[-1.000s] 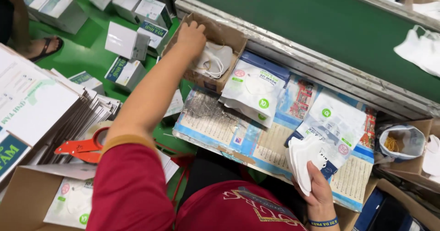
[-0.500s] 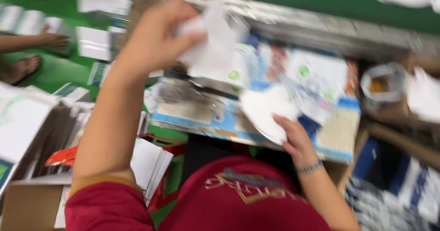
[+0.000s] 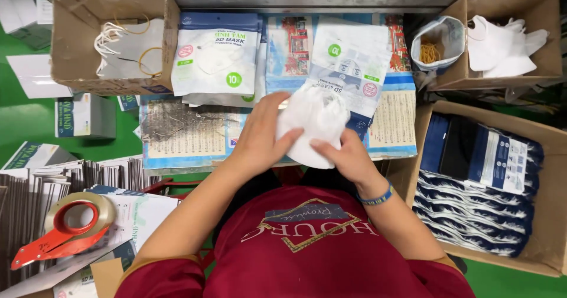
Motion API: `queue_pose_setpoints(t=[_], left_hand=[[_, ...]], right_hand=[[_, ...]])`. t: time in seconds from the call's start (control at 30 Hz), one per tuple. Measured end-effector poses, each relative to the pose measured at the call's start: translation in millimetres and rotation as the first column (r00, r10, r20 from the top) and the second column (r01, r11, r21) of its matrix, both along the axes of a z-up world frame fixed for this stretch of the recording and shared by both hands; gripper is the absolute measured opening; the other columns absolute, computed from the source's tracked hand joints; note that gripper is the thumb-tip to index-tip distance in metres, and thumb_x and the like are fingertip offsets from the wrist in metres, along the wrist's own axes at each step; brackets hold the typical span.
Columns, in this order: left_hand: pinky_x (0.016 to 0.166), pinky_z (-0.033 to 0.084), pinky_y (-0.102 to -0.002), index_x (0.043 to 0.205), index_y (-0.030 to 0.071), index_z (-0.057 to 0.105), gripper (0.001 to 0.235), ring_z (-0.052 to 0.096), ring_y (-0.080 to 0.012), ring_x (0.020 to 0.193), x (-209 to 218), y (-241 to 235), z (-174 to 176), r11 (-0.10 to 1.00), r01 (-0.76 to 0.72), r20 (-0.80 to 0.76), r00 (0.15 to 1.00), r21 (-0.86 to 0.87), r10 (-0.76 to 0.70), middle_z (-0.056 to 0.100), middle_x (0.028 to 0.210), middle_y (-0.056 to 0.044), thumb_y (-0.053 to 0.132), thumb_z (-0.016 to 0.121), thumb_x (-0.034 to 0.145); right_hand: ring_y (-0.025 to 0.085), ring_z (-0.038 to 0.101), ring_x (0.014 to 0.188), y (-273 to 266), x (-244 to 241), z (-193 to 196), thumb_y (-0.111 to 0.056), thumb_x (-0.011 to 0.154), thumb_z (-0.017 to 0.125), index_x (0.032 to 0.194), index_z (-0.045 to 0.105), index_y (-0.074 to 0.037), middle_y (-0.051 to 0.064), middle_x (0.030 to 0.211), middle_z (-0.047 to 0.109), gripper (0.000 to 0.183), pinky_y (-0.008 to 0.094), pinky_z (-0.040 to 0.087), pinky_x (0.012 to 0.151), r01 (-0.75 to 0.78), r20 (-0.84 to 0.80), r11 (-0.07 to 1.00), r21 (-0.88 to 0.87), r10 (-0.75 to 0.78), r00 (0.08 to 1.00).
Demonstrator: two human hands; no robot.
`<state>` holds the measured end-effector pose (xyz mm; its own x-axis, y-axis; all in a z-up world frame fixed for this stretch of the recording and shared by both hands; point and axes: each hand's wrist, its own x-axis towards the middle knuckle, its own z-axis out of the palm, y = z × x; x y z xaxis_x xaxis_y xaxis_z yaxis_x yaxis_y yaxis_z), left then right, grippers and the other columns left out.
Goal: The person is packing medical masks into plastic bags and then into a box.
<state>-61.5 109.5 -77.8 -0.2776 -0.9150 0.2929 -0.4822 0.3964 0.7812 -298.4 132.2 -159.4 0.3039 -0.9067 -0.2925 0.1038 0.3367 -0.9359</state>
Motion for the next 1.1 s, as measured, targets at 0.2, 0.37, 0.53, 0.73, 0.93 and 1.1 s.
queue_pose_setpoints(t=[0.2,0.37,0.53,0.73,0.93,1.1], left_hand=[[0.115,0.031,-0.054,0.140,0.005,0.053,0.063,0.044,-0.0418,0.139,24,-9,-25,0.931,0.287,0.188,0.950,-0.225,-0.248,0.060,0.137,-0.019,0.027,0.076,0.085],[0.114,0.039,-0.048,0.140,0.013,0.055,0.052,0.056,-0.0343,0.131,30,-19,-118,0.965,0.224,0.302,0.937,-0.135,-0.175,0.064,0.130,-0.013,0.019,0.069,0.091],[0.092,0.051,-0.033,0.142,0.007,0.049,0.062,0.068,-0.0247,0.099,19,0,-58,0.944,0.107,-0.193,0.980,0.312,-0.048,0.067,0.102,-0.012,0.024,0.072,0.087],[0.089,0.058,-0.034,0.122,0.000,0.068,0.038,0.069,-0.0164,0.096,35,28,-23,0.726,0.455,-0.475,0.857,0.516,-0.200,0.076,0.106,-0.007,0.027,0.070,0.095],[0.085,0.057,-0.040,0.105,0.006,0.079,0.049,0.078,-0.0267,0.092,55,-29,8,0.638,0.252,0.170,0.835,0.727,-0.523,0.083,0.103,-0.013,0.049,0.069,0.083],[0.117,0.028,-0.047,0.147,-0.007,0.044,0.094,0.039,-0.0421,0.142,-2,-53,-50,0.728,0.592,0.259,0.685,0.345,-0.681,0.041,0.151,-0.030,0.058,0.069,0.084]], right_hand=[[0.023,0.064,0.113,-9,5,26,-0.017,0.084,0.079,0.132,0.071,-0.010,0.010,0.119,0.065,0.049,0.032,0.050,0.102,-0.307,-0.438,0.729,-0.612,0.012,0.899],[0.028,0.059,0.102,-29,20,-10,-0.019,0.074,0.085,0.133,0.071,-0.011,0.013,0.107,0.061,0.061,0.033,0.048,0.090,-0.405,-0.691,0.711,-0.574,-0.155,0.706],[0.020,0.074,0.104,-22,-5,-71,-0.022,0.089,0.078,0.118,0.076,-0.011,0.007,0.115,0.078,0.031,0.032,0.058,0.095,-0.222,-0.388,0.896,-0.386,0.060,0.919],[0.022,0.072,0.104,-21,-21,-8,-0.019,0.083,0.080,0.112,0.074,-0.007,0.009,0.111,0.076,0.032,0.035,0.055,0.093,-0.455,-0.464,0.774,-0.441,0.238,0.854],[0.029,0.069,0.099,-53,-53,6,-0.015,0.091,0.070,0.112,0.074,-0.005,0.012,0.107,0.072,0.024,0.039,0.056,0.085,-0.442,-0.713,0.623,-0.645,-0.284,0.641],[0.032,0.065,0.081,-64,-50,-16,-0.015,0.086,0.073,0.091,0.072,-0.005,0.011,0.087,0.065,0.011,0.044,0.053,0.067,-0.675,-0.823,0.503,-0.539,-0.484,0.297]])
